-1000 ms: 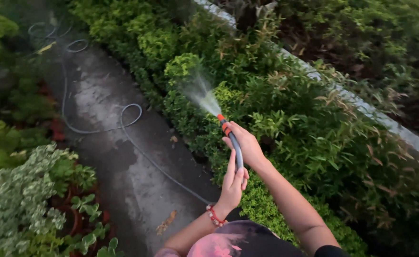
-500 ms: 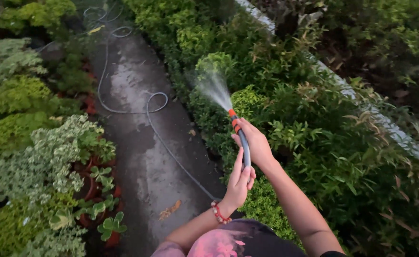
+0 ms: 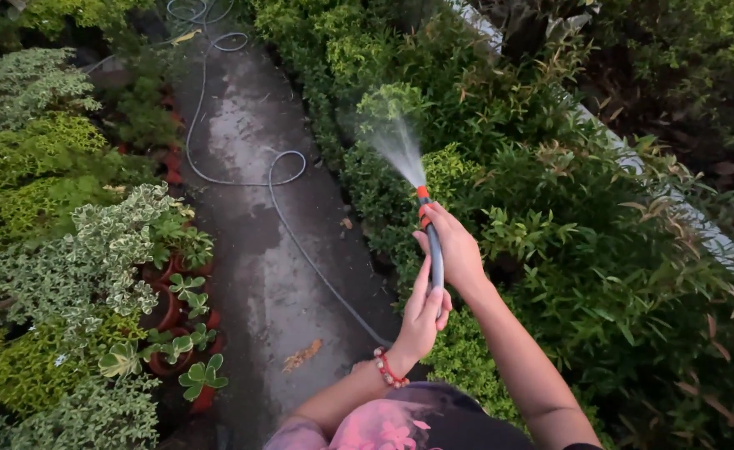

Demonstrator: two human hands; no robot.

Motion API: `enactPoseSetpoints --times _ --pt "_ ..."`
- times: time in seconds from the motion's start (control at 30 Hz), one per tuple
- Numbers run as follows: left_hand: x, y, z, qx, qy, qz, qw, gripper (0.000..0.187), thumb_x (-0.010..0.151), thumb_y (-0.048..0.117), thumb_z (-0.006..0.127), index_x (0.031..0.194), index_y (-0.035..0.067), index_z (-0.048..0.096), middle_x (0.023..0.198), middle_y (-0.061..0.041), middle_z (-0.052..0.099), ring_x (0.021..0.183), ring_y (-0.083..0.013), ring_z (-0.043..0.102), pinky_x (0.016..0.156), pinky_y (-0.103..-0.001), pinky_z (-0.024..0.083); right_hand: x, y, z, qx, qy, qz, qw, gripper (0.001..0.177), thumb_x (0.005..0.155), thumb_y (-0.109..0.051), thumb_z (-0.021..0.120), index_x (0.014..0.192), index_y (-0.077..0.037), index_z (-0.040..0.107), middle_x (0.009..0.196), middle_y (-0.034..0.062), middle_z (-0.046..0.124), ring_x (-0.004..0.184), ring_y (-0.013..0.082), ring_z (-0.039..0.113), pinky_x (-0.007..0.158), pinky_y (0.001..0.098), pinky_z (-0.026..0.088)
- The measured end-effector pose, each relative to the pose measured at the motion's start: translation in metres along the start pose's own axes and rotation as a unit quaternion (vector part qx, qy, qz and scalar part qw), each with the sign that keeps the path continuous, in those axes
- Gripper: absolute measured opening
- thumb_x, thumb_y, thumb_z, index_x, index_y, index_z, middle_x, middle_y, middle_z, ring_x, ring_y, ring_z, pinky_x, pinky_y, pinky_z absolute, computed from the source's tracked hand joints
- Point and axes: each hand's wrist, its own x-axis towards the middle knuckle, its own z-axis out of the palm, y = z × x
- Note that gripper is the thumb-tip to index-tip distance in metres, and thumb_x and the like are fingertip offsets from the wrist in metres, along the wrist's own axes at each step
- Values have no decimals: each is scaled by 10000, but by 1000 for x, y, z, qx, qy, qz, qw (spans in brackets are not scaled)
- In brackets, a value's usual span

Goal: Watering various garden plants using a hose with a spray nozzle.

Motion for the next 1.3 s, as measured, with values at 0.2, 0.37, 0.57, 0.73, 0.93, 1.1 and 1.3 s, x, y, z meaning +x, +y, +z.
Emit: enactPoseSetpoints --times 0.2,0.37,0.57,0.73,0.93,1.1,1.3 --pt "-2 1 -3 -7 -14 -16 1000 549 1035 90 279 1532 28 53 770 -82 520 454 -73 421 417 -166 355 -6 6 4 -15 -13 21 1000 490 862 -360 662 1282 -125 570 1359 89 547 1137 318 588 859 408 536" --pt "-4 9 -2 -11 -14 -19 1000 547 1039 95 287 1531 26 59 770 -81 516 456 -75 429 418 -166 363 -8 5 6 -6 -11 24 1000 498 857 -338 672 1286 -108 564 1357 110 543 1140 340 580 856 421 536" --pt "-8 9 -10 -1 -16 -34 999 545 1036 107 287 1528 21 69 760 -80 497 462 -81 419 421 -175 358 -8 1 14 -8 -8 13 1000 501 861 -326 672 1291 -96 558 1351 133 542 1137 350 582 868 416 532" --pt "-10 17 -14 29 -25 -58 998 549 1030 131 293 1529 44 82 765 -61 506 463 -69 420 409 -174 357 -11 5 22 -6 5 9 1000 515 844 -300 697 1286 -74 563 1346 167 538 1157 353 570 909 412 514" --pt "-11 3 -25 4 7 -48 999 558 1028 132 307 1528 36 81 755 -77 504 452 -84 436 408 -177 362 -11 2 32 15 -16 -1 1000 519 839 -298 697 1288 -82 554 1366 173 520 1187 358 547 942 422 492" --pt "-10 30 -20 -2 -1 -84 996 602 1001 267 378 1548 188 140 676 15 438 450 -41 321 388 -183 270 -8 -20 20 46 -34 11 998 460 886 -118 631 1320 -79 481 1403 242 451 1231 329 522 1013 351 408" --pt "-5 29 -22 68 18 -67 995 629 967 385 386 1521 134 227 558 42 378 397 -30 309 339 -197 245 -5 12 45 77 -7 -53 996 525 837 -143 667 1315 -80 460 1333 190 522 1203 315 539 1030 357 391"
